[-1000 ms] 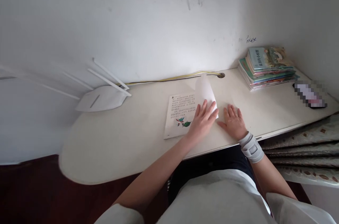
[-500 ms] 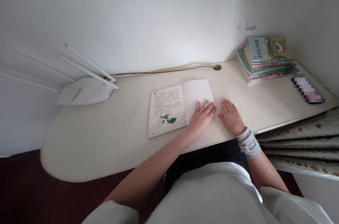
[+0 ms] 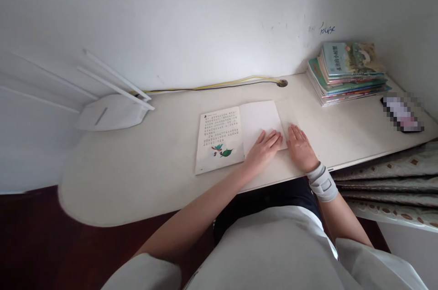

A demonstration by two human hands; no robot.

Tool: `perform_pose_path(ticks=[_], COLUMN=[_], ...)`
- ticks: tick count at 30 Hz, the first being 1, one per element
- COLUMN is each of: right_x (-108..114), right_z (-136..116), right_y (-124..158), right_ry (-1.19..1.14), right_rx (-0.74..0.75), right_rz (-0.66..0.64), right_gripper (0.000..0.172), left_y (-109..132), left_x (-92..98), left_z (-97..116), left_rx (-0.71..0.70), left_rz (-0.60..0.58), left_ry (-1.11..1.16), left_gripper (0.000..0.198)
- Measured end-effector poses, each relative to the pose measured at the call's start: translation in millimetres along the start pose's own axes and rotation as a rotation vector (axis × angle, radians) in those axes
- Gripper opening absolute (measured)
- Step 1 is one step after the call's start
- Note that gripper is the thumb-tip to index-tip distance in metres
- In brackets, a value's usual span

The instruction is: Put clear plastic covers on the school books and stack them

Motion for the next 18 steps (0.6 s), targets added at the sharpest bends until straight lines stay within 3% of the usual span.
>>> perform_pose_path(ticks=[4, 18], right_x=[0, 9], right_z=[-1, 4], right_y=[0, 1], right_ry=[0.019, -0.065], right_rx=[-0.004, -0.008], right_rz=[0.007, 0.02], right_gripper=[0.049, 0.056], left_y=[4, 4], left_x=[1.8, -0.5], left_z=[-4, 6], left_rx=[0.051, 0.156], left_rz=[0.023, -0.085], left_ry=[0.001, -0.001], left_gripper=[0.036, 0.047])
Point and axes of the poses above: each hand's wrist, its own y-axis away from the middle knuckle, its own x-axis out of the back of the hand, z = x × y, the point moved 9 cm from there along -y, towards the middle knuckle, and after that the axes turned 1 degree about -y, right-handed, at the moved point
